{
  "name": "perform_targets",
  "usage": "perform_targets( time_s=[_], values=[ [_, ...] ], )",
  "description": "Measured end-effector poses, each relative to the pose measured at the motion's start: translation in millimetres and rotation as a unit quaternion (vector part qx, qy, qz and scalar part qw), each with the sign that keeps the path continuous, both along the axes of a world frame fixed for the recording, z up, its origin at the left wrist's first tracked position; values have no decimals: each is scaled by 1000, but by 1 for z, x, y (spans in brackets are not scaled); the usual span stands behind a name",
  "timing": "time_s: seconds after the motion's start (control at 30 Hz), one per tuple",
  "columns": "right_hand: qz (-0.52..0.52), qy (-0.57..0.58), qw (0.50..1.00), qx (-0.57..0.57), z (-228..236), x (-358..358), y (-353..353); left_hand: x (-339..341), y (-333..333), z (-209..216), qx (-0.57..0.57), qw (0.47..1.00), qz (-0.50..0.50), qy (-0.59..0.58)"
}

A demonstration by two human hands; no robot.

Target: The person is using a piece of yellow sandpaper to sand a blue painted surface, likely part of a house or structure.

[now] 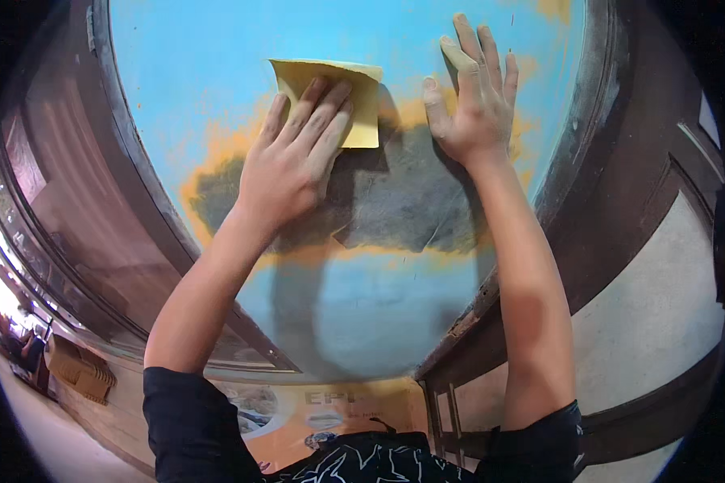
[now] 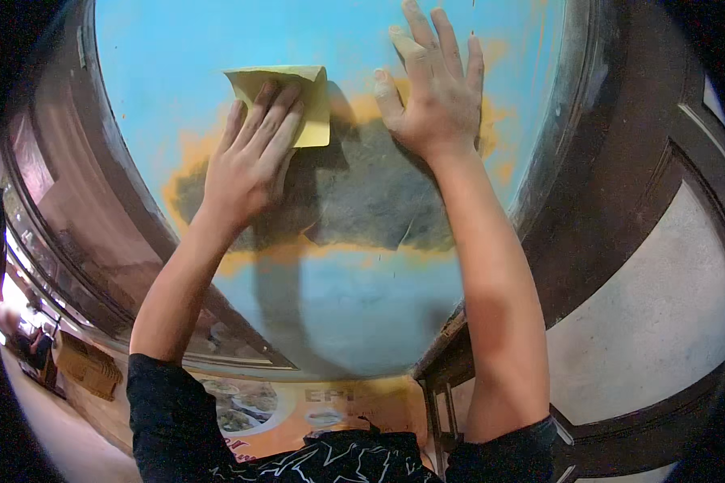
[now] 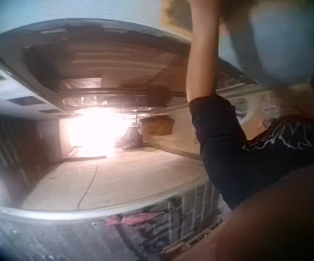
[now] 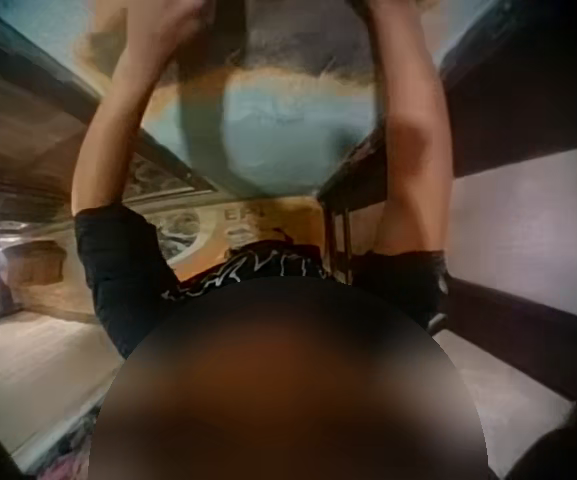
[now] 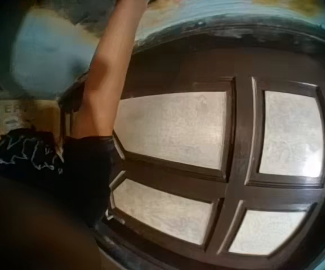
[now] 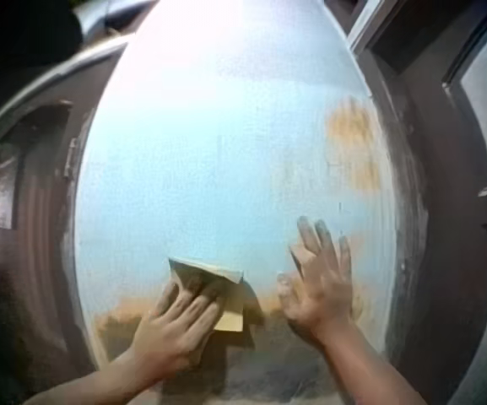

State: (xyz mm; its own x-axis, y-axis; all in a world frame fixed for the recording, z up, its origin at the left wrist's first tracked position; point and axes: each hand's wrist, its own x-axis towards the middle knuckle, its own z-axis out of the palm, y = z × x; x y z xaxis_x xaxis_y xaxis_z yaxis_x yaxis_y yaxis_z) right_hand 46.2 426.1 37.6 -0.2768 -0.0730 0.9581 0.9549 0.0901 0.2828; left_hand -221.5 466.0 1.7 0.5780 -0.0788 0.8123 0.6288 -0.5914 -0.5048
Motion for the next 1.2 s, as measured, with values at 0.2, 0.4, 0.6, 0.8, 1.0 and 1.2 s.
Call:
perform_targets(
  time_s=[0.2, 0.4, 0.6, 0.8, 1.0, 1.2],
  values=[
    [7, -10, 1000, 17, -2, 15, 25, 9, 34, 41, 30, 996, -15, -83],
    [2, -1, 1000, 14, -6, 33, 49, 36, 61, 6, 14, 1000, -4, -22],
    [-7, 2, 1000, 3, -8, 58, 66, 70, 72, 13, 16, 999, -35, -1],
    [-5, 8, 1000, 7, -13, 75, 71, 94, 85, 27, 41, 996, -35, -65],
    [-16, -1, 1000, 13, -17, 80, 51, 107, 58, -15, 4, 999, -49, 11],
    [-37, 55, 993, -98, -37, 26, -15, 68, 14, 9, 38, 995, -45, -77]
  ],
)
